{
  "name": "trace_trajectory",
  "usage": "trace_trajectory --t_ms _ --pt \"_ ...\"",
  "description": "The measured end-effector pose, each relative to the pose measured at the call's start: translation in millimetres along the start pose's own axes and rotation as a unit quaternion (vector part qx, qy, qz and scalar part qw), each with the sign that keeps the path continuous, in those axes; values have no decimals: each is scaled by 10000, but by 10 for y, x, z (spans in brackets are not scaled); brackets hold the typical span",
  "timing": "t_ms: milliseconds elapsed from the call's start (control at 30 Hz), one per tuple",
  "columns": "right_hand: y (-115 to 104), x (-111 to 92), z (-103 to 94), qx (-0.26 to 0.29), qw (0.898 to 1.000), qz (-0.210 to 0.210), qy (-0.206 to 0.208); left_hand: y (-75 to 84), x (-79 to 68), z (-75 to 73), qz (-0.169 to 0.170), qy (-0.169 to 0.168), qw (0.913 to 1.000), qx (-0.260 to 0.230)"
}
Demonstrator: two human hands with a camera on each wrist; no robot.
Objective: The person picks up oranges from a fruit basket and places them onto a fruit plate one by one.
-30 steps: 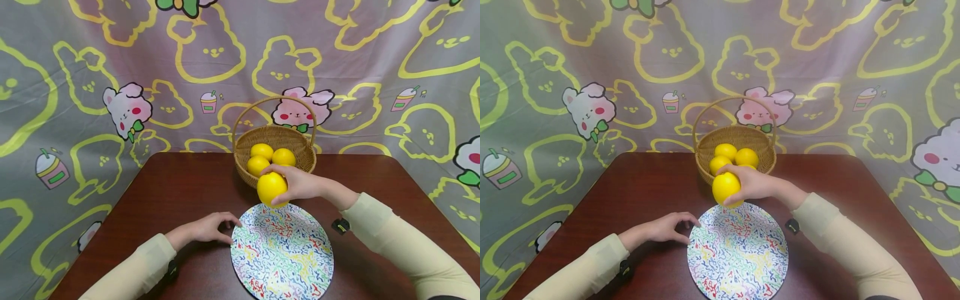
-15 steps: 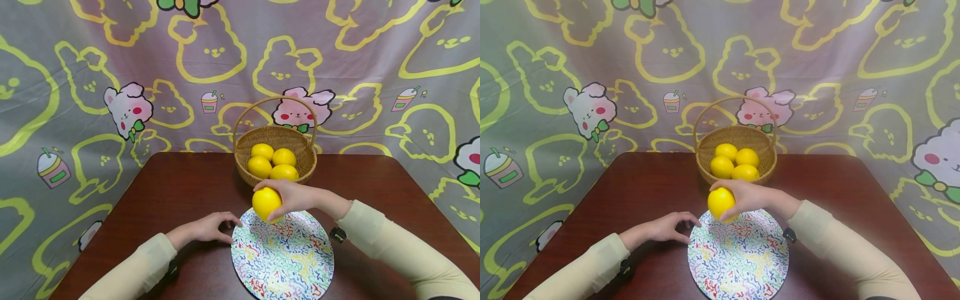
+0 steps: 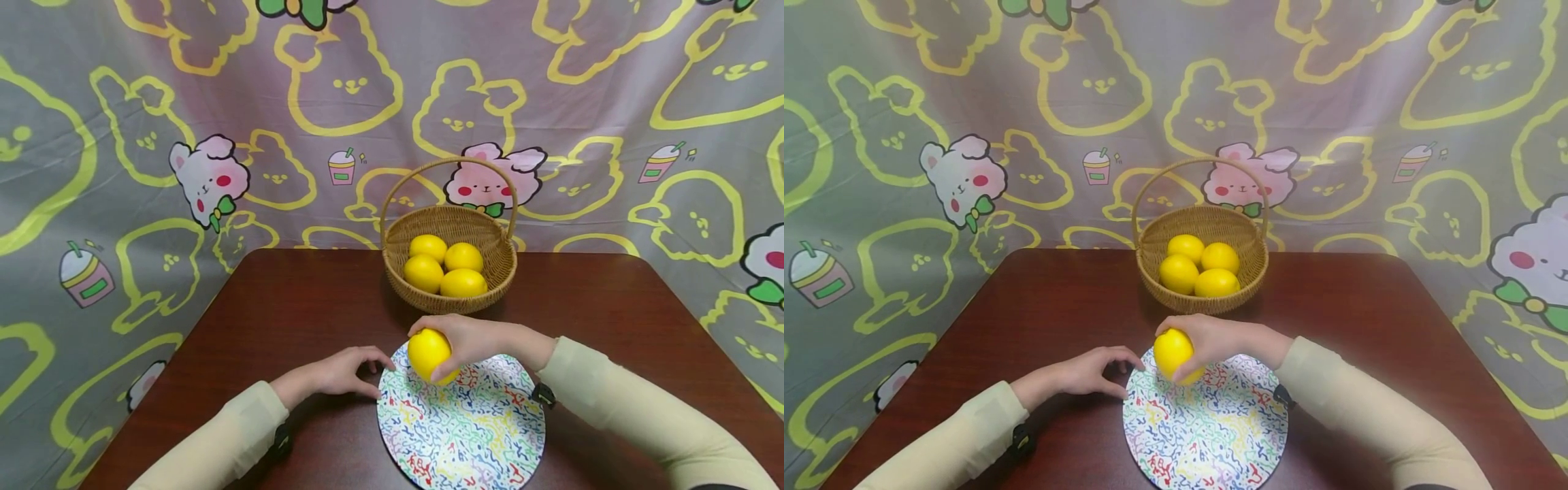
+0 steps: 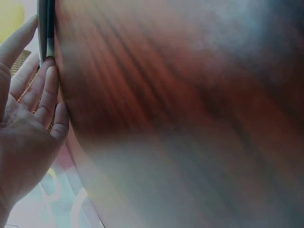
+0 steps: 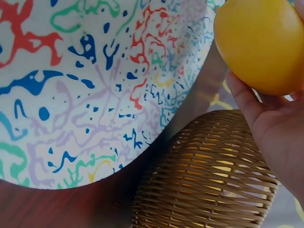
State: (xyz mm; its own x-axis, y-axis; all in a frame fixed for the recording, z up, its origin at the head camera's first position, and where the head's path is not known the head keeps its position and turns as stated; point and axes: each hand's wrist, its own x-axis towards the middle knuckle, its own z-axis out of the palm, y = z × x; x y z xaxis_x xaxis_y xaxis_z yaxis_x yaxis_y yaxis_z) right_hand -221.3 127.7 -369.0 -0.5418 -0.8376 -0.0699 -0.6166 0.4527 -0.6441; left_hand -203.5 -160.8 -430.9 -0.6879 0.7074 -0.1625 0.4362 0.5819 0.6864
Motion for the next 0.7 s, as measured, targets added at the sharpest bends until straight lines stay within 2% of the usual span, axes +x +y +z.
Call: trace_trajectory --t_ms 167,500,700 --pt "47 43 38 -59 9999 5 -127 19 -9 -1 -46 -12 10000 -33" --pt "119 114 68 -350 9992 -74 -191 -9 -6 8 121 10 9999 -51" --pt "134 147 48 -369 9991 103 -165 -14 -4 2 32 12 10000 -14"
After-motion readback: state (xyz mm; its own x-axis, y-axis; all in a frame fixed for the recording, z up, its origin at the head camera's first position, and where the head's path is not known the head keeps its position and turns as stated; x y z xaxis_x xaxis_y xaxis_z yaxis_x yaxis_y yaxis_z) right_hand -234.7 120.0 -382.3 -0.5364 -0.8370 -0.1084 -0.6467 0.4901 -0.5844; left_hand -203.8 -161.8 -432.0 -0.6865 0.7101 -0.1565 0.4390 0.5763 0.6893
